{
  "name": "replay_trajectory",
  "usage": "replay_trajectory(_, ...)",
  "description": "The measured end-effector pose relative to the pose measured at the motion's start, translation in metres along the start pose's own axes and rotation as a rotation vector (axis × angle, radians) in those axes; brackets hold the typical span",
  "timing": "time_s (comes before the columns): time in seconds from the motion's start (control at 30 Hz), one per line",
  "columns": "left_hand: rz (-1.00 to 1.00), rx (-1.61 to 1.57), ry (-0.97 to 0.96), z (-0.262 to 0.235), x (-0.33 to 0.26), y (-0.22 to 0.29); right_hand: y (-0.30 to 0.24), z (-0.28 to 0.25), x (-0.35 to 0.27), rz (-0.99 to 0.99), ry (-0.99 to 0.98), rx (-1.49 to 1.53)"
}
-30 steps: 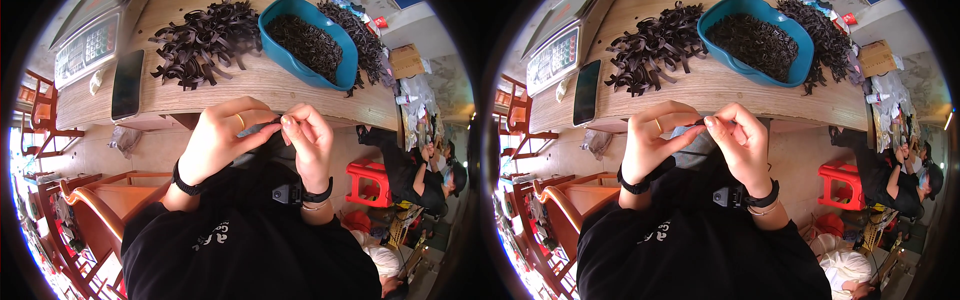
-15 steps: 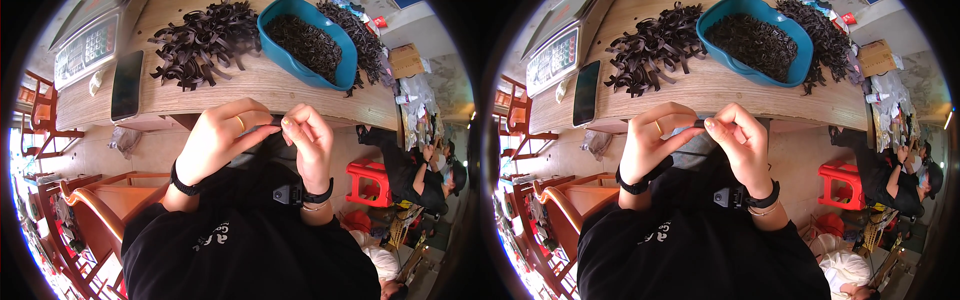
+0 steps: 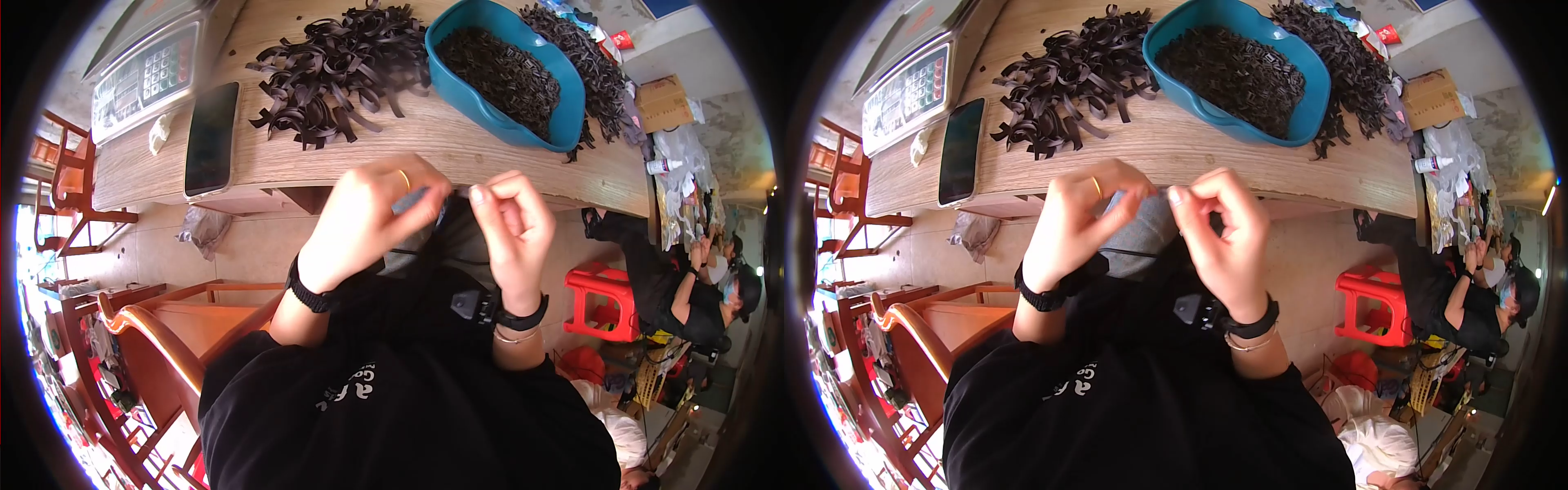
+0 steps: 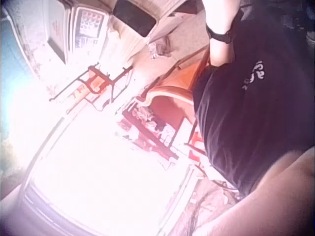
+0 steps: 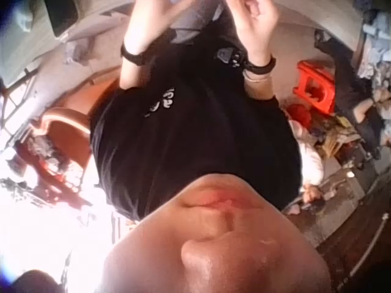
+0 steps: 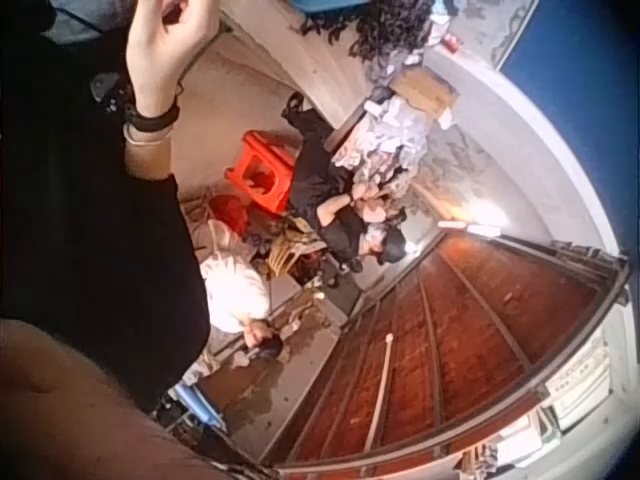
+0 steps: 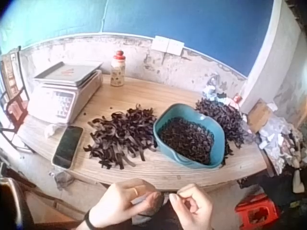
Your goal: Manually assembling metal buckles onto small black straps in a manufacturing setting.
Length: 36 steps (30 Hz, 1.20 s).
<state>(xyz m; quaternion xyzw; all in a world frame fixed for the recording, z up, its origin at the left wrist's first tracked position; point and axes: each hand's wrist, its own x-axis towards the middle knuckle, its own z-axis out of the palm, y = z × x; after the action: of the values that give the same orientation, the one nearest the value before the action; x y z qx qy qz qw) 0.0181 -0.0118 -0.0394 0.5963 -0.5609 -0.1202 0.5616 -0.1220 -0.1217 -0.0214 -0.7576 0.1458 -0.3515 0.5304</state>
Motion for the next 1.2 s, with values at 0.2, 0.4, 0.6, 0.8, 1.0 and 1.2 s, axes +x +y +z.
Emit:
replay_trajectory(0.2,0.033,0.648,0.286,-0.005,0.014,-0.039,0.011,-0.075,0.033,0.010,0.301,-0.286)
replay_trajectory(0.4,0.054,0.638,0.239,-0.010,0.016,-0.061,0.027,-0.136,0.083,-0.147,0.313,-0.940)
replay_trajectory(0.6,0.294,0.715,0.380,-0.012,0.025,-0.051,0.025,-0.094,0.120,-0.191,-0.139,-0.723)
replay_trajectory(0.8,0.167,0.500,0.336,-0.004,0.018,-0.036,0.053,-0.065,0.149,-0.139,-0.491,-0.902)
replay_trajectory(1.0,0.122,0.526,0.248,-0.009,0.016,-0.033,0.044,-0.066,0.144,-0.088,-0.423,-0.833)
replay_trajectory(1.2,0.118,0.405,0.357,-0.003,0.012,-0.024,0.026,-0.066,0.134,-0.096,-0.219,-0.558)
